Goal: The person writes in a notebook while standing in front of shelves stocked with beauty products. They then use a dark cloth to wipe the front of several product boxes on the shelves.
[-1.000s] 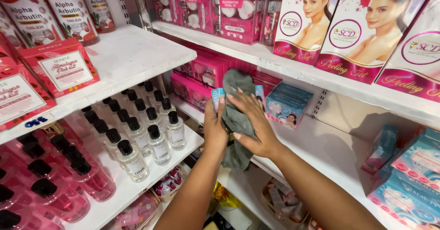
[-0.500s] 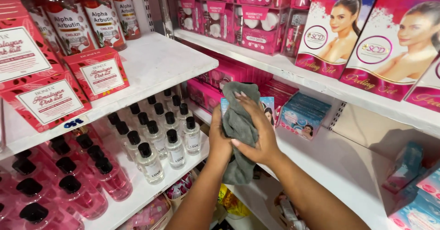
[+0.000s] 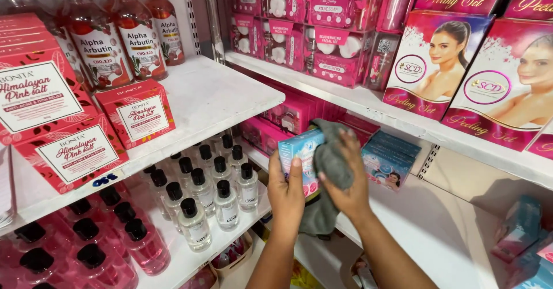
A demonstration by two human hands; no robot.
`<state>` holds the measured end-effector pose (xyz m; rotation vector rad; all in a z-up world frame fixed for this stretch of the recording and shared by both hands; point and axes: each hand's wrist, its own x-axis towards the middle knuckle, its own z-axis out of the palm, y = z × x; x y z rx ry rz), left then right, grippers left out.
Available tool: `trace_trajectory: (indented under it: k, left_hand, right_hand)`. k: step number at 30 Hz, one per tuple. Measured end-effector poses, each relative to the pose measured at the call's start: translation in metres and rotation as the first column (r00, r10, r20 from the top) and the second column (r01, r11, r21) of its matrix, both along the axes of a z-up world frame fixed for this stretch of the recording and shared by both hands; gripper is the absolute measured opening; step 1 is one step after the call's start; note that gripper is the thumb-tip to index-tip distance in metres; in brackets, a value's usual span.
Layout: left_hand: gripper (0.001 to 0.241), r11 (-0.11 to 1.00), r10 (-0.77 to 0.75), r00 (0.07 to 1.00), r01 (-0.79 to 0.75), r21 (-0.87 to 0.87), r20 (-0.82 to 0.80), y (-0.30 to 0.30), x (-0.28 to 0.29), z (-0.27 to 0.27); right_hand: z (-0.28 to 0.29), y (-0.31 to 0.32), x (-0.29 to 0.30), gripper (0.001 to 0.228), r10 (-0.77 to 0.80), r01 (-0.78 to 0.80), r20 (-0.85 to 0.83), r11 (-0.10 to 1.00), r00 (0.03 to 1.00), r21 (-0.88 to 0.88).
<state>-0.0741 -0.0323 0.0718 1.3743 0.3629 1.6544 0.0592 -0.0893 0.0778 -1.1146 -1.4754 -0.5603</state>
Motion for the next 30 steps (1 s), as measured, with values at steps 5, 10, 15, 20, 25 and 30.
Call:
trace_trajectory:
  k: [5,10,15,20,25,30]
  left_hand:
    - [0.039,0.997,-0.055,0.997,0.057,-0.043,0.058,0.013,0.005,-0.011]
    - [0.043,0.998,-0.009,0.989,-0.001,-0.070,-0.147,-0.010,-0.014,0.009]
    - [0.046,0.999,0.046,0.966,-0.039,0.032,-0.254,-0.018,-0.031,0.026]
    - [0.042,0.997,-0.078,0.993,0.080,-0.023,0.088,0.008,-0.014,-0.002]
    - [0.047,0.905,-0.145,0.874,0.306,-0.294,0.464,-0.004,0.000,0.010]
    - [0.055,0.763,-0.033,0.823,0.387,-0.518,0.567,0.004,0.022,0.007]
  right_hand:
    - [0.002,-0.002,-0.026,0.066,0.111,-0.104,0.093,0.992,0.990,-0.071]
    - [-0.001,0.017,0.010,0.063,0.178,-0.186,-0.131,0.981,0.975,-0.047]
    - [-0.002,0.028,0.043,0.059,0.443,-0.635,-0.807,0.764,0.390,0.113]
    - [-0.016,0.022,0.063,0.059,0.526,-0.805,-0.827,0.569,0.199,0.168]
    - [-0.003,0.009,0.008,0.062,0.578,-0.556,-0.752,0.756,0.317,0.346]
    - [-0.025,-0.003,-0.053,0.070,0.463,-0.387,-0.583,0.885,0.668,0.260]
